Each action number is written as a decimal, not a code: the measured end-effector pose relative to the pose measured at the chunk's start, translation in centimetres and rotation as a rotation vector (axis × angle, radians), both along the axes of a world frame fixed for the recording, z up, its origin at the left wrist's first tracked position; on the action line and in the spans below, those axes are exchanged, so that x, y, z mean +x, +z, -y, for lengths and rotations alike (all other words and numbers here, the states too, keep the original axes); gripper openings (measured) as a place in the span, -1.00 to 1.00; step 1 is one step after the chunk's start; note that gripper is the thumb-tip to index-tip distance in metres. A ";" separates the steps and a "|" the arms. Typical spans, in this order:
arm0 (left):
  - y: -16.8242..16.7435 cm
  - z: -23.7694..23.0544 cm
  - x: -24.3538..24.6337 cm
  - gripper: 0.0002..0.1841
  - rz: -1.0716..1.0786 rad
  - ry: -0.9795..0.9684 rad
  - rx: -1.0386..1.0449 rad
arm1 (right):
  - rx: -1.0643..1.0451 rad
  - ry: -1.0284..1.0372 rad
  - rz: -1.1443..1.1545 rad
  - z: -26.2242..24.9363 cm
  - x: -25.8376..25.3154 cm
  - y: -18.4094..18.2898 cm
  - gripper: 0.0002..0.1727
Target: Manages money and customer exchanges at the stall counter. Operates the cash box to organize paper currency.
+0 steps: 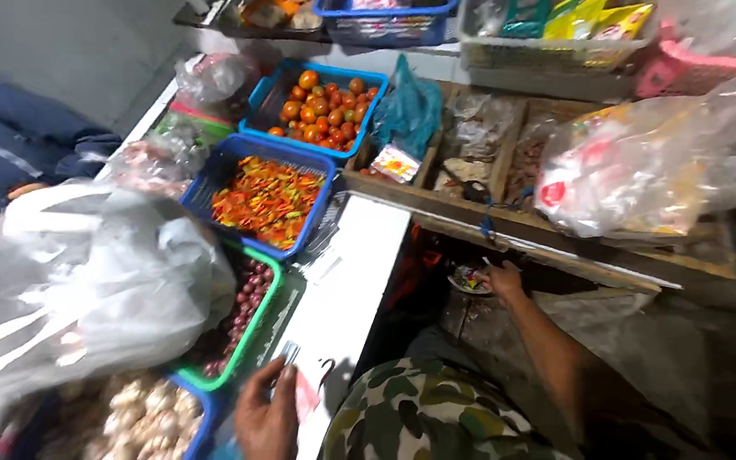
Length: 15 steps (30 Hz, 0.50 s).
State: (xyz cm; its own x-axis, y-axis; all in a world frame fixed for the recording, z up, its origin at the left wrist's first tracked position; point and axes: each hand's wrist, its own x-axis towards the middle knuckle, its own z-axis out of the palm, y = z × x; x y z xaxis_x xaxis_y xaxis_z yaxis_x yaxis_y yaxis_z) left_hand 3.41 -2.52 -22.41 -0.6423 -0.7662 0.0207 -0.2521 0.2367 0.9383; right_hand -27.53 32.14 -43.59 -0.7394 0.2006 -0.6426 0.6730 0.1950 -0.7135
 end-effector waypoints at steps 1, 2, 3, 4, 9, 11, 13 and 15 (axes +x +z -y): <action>0.0 0.1 -0.5 -0.80 0.001 -0.010 -0.026 | -0.026 0.136 0.007 2.2 1.2 1.7 -0.35; 0.0 0.3 -1.0 -0.81 0.005 -0.019 -0.039 | -0.106 0.315 0.021 4.9 2.6 4.3 -0.38; -0.1 0.5 -1.7 -0.82 0.010 -0.026 -0.044 | -0.215 0.513 0.028 7.8 4.2 7.3 -0.42; -0.2 0.7 -2.3 -0.82 0.013 -0.030 -0.049 | -0.334 0.705 0.021 10.7 6.0 10.4 -0.44; -0.4 0.4 -4.8 -0.83 -0.031 0.045 -0.041 | -0.688 1.273 -0.258 20.8 14.6 19.3 -0.12; 0.0 0.2 -4.6 -0.85 -0.073 0.068 -0.062 | -0.696 1.275 -0.306 22.9 15.8 20.2 -0.17; 0.6 0.4 -3.5 -0.83 -0.139 0.082 -0.027 | -0.725 1.210 -0.236 24.0 16.3 20.8 -0.41; 1.1 0.6 -1.9 -0.76 -0.223 0.059 0.090 | -0.711 1.160 -0.179 24.7 16.8 21.0 -0.64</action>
